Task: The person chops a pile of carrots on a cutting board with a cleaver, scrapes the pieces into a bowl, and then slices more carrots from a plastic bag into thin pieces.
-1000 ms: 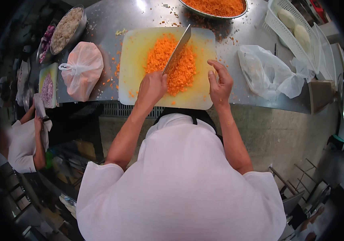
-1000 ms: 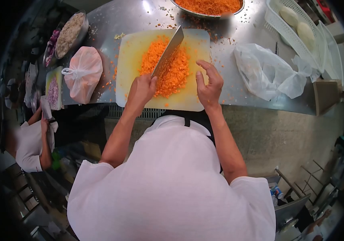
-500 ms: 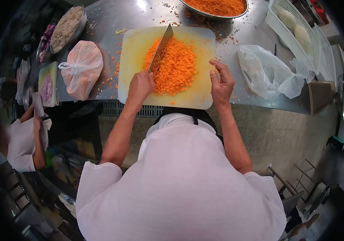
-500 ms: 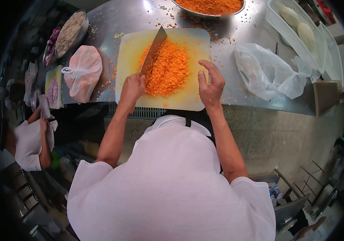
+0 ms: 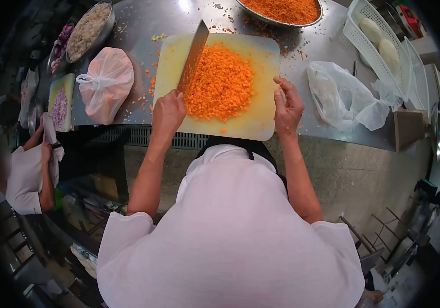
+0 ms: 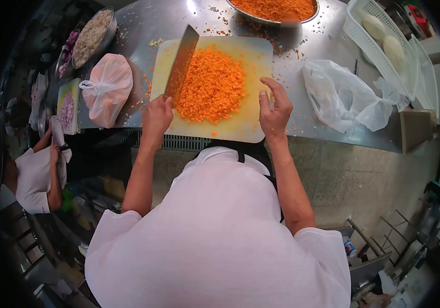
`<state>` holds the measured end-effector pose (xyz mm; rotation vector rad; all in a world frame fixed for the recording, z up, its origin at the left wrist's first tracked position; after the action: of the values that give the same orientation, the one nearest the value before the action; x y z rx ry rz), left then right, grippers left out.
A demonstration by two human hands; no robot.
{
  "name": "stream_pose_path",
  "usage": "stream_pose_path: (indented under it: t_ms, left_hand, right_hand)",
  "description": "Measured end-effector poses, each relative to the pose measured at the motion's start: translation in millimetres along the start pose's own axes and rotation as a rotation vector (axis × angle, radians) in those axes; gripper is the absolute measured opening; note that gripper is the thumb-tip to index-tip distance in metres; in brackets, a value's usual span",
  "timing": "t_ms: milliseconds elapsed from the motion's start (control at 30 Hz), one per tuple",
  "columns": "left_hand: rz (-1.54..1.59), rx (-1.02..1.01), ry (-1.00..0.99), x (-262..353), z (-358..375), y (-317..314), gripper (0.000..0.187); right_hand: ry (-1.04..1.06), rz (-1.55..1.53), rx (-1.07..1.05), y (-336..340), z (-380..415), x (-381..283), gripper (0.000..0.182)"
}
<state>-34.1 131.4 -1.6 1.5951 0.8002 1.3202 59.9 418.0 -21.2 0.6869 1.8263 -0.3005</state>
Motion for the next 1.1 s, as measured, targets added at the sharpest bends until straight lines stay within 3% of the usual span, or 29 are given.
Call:
stream_pose_path:
  t_ms: [67,267,333,367,433,533,567,700,767,900,1000,1067,1100]
  left_hand:
    - [-0.025,0.057,-0.047,-5,1,-5,0.027]
    - [0.078,-0.085,-0.003,18,14,25,0.033]
    - [0.236,-0.278,-0.094,35,34,25,0.033]
    - [0.237,-0.277,-0.094,35,43,24,0.033]
    - [0.163,-0.494,-0.313,39,60,6,0.032]
    - [0.145,-0.542,-0.462,15,67,-17,0.027]
    - [0.084,-0.605,-0.392,2,61,-20,0.017]
    - [-0.002,-0.553,-0.289,-37,10,-14,0.017]
    - [-0.079,-0.35,-0.251,-39,-10,-1,0.015]
    - [-0.174,-0.189,-0.355,-21,-12,13,0.017]
    - [-0.123,-0.299,-0.478,-34,-10,26,0.022]
    - [-0.017,-0.534,-0.678,-57,-14,25,0.021]
    - [-0.117,-0.637,-0.611,-73,-21,22,0.021]
  right_hand:
    - [-0.011,0.0,-0.007,0,1,-2,0.026]
    - [-0.027,-0.026,0.02,5,-1,-6,0.027]
    - [-0.064,-0.069,0.054,11,-2,-5,0.027]
    - [-0.066,-0.106,0.1,15,-3,-4,0.027]
    - [-0.064,-0.142,0.144,21,-7,-3,0.027]
    - [-0.018,-0.198,0.185,33,-12,-1,0.028]
    - [-0.024,-0.196,0.19,37,-13,2,0.028]
    - [-0.045,-0.195,0.19,42,-12,7,0.029]
    - [-0.053,-0.189,0.163,40,-11,5,0.028]
    - [-0.106,-0.145,0.157,42,-6,0,0.028]
    - [-0.086,-0.16,0.209,56,-1,13,0.028]
    - [-0.108,-0.139,0.225,66,4,19,0.028]
    - [-0.134,-0.118,0.234,69,6,23,0.028]
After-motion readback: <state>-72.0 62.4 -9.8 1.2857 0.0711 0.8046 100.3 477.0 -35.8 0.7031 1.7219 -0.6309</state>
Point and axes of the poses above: each hand's wrist, its own z-axis away from the middle knuckle, its own y-axis out of the back of the hand, x = y × z, the point moved 4 cm from there along -z, towards the middle knuckle, and after that the axes turned 4 degrees about -z, right-handed, at the moved point
